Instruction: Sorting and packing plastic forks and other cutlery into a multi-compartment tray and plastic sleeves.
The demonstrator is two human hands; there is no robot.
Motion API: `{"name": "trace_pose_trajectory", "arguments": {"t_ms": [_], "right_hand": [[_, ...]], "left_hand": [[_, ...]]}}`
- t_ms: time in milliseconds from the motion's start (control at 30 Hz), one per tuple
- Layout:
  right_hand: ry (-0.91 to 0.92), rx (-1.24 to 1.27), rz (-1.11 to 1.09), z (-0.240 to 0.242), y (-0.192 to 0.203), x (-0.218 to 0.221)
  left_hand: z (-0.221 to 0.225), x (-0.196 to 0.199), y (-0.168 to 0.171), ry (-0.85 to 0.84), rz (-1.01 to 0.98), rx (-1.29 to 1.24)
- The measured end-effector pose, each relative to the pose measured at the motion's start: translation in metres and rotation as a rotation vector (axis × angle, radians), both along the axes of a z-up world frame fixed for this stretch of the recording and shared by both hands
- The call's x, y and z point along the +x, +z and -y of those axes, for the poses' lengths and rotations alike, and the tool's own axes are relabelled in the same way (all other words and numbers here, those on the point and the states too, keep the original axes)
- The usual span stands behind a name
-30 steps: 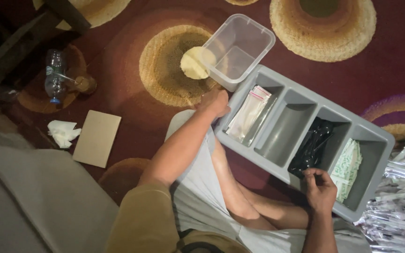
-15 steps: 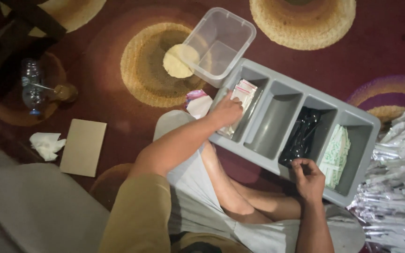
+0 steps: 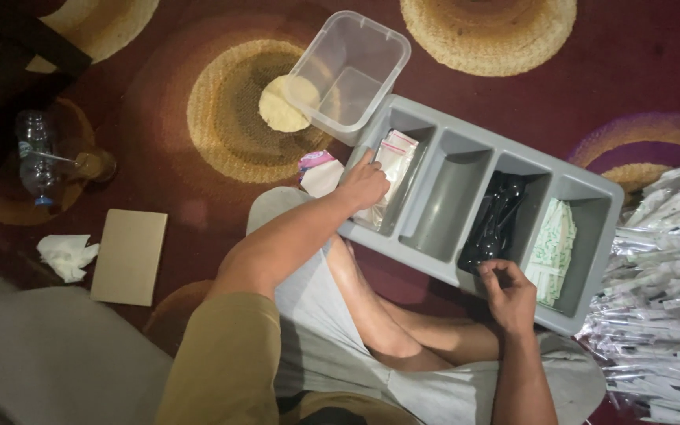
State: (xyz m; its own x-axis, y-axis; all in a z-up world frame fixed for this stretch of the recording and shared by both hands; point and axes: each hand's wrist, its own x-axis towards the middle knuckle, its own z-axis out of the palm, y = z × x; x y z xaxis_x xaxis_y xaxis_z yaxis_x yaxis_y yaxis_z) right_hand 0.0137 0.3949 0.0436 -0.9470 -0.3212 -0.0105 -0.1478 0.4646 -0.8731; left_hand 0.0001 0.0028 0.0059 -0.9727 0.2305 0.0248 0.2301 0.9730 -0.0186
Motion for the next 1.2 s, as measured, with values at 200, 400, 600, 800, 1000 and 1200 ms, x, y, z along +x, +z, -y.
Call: {"name": "trace_pose_trajectory", "arguments": {"t_ms": [200, 400, 600, 800, 1000, 1200], "right_hand": [[0.011, 0.013, -0.013, -0.003, -0.004, -0.001], [0.010, 0.001, 0.020, -0.002, -0.001, 0.000], [0.030, 0.029, 0.021, -0.007, -0.013, -0.003], [0.015, 0.046, 0.016, -0.005, -0.012, -0.003], [0.013, 0.094, 0.034, -0.001, -0.001, -0.003], [0.009, 0.086, 0.073, 0.004, 0.009, 0.000]], "left_hand": [[-0.003, 0.002, 0.010, 0.022, 0.055, -0.008], [-0.002, 0.001, 0.010, 0.041, 0.080, 0.046], [0.001, -0.002, -0.004, 0.069, 0.137, 0.178], [0.002, 0.000, 0.001, 0.030, 0.120, 0.048], [0.000, -0.001, -0.010, 0.010, 0.058, 0.040], [-0.001, 0.000, -0.010, -0.001, 0.057, 0.028]]}}
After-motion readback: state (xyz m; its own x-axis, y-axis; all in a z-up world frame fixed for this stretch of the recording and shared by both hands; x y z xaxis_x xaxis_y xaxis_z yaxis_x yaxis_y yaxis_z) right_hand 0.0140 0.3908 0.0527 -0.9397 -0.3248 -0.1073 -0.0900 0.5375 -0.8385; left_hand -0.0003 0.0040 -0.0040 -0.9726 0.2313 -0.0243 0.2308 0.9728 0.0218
